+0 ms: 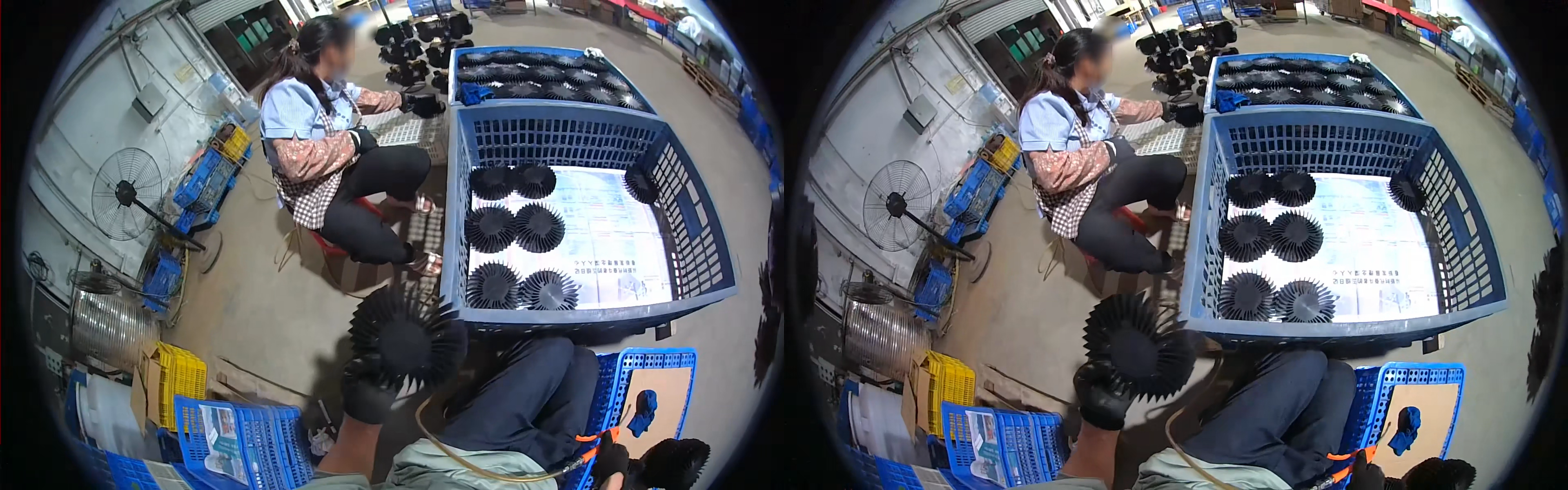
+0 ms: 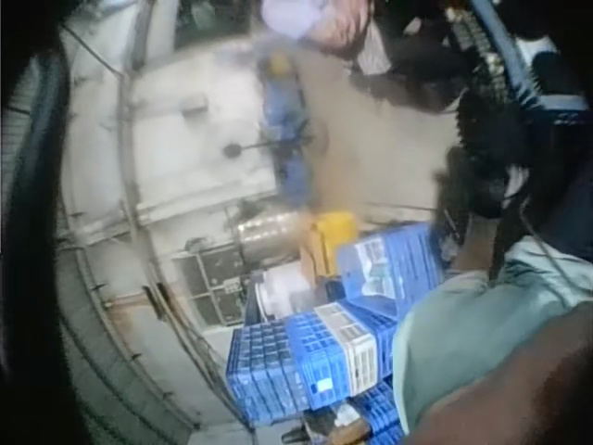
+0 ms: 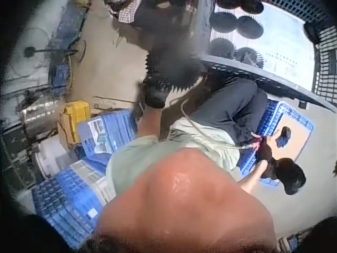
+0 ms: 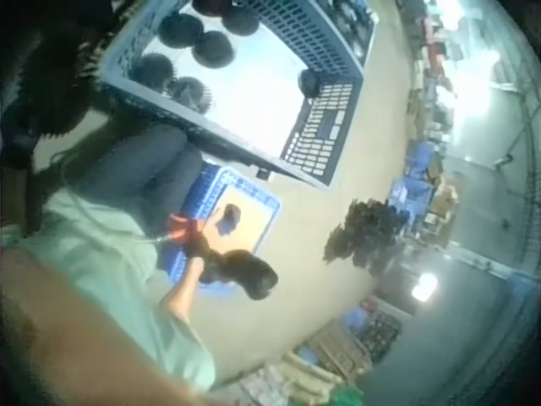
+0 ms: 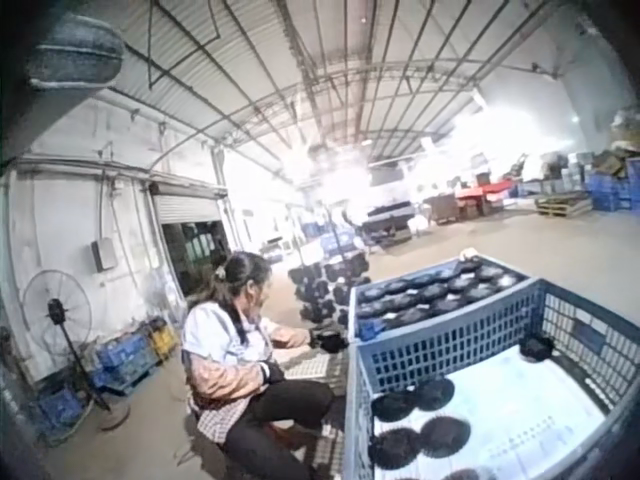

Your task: Cleaning and drying round metal heat sink components using an air blow gun and a blue cloth.

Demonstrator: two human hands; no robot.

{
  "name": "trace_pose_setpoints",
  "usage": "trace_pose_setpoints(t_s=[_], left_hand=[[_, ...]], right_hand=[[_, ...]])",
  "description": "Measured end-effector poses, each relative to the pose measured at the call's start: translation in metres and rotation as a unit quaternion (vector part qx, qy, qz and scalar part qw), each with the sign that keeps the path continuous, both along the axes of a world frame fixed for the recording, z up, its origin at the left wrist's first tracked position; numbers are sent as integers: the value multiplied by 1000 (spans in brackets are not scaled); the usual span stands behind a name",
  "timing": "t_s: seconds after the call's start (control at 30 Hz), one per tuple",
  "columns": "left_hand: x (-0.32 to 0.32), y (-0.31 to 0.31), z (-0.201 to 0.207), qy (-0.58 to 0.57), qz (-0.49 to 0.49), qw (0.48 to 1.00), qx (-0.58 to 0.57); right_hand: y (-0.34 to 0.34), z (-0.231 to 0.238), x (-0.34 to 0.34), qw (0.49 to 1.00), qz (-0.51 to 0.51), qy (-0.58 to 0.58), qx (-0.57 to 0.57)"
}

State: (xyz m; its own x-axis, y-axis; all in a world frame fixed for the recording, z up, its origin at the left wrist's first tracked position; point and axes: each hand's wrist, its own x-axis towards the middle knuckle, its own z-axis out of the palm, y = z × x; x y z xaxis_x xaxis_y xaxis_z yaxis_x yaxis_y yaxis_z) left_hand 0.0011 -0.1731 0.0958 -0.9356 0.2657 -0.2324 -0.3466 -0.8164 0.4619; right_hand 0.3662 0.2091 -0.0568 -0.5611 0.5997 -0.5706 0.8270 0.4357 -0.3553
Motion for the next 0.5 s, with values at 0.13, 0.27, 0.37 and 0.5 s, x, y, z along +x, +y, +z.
trace_pose_setpoints(t_s=[0.13, 0.27, 0.37, 0.5], left_hand=[[-11, 33, 5, 26, -51, 998, -23], [-7, 44, -4, 118, -96, 978, -143], [-6, 46, -13, 98, -101, 986, -92], [-14, 50, -92, 11, -136, 974, 179]], right_hand=[[0, 68, -61, 962, -57, -253, 80], [0, 62, -52, 958, -54, -263, 98], [16, 12, -28, 976, -88, -170, 99], [6, -81, 34, 939, -94, 298, 139]])
